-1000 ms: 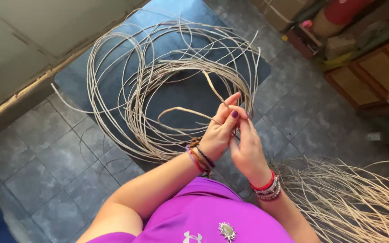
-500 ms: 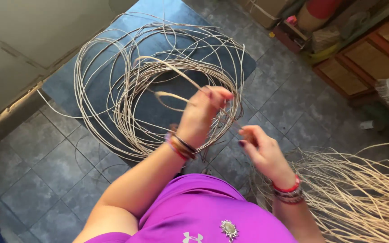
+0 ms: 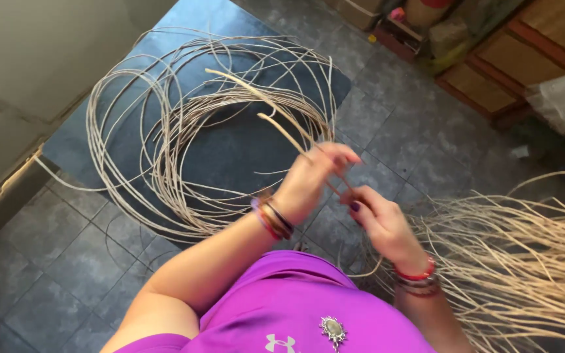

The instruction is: Weaving natural fibers onto a wooden frame to create a furniture component

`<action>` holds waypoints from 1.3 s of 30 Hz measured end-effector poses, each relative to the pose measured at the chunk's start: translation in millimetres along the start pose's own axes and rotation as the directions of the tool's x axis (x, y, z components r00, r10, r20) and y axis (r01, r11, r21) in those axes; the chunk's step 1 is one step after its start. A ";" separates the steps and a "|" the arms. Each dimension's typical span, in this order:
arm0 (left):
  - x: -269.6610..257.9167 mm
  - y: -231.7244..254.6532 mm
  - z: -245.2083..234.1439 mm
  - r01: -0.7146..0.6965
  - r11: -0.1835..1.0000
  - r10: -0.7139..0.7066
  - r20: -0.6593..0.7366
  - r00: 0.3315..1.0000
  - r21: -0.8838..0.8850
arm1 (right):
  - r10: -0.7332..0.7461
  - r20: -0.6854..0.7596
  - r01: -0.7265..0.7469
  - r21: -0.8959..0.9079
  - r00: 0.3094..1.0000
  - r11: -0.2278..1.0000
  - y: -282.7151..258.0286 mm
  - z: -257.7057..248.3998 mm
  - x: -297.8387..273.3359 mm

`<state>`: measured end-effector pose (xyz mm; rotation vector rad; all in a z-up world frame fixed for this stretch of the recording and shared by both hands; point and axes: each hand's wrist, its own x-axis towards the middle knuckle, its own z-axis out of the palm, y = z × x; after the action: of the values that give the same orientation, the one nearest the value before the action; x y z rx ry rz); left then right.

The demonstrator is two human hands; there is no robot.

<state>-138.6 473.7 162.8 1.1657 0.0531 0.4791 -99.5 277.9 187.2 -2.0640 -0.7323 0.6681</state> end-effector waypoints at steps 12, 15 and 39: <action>3.3 2.1 6.0 -0.002 0.985 0.018 0.091 0.996 -0.172 | -0.035 -0.082 0.048 0.169 0.996 0.984 5.5 1.6 -23.6; -22.0 -1.7 27.7 0.173 0.983 -0.141 0.344 0.928 -0.063 | -0.012 -0.195 0.051 0.197 0.981 0.979 -9.3 16.8 -16.1; -44.7 -37.3 95.7 0.429 0.902 -0.368 0.433 0.823 -0.048 | 0.340 -0.595 -0.149 0.348 0.728 0.926 36.7 20.4 -116.8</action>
<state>-139.1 361.7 159.2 1.0556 -0.1036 -0.1460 -184.3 189.2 169.0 -1.9503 0.0485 0.1362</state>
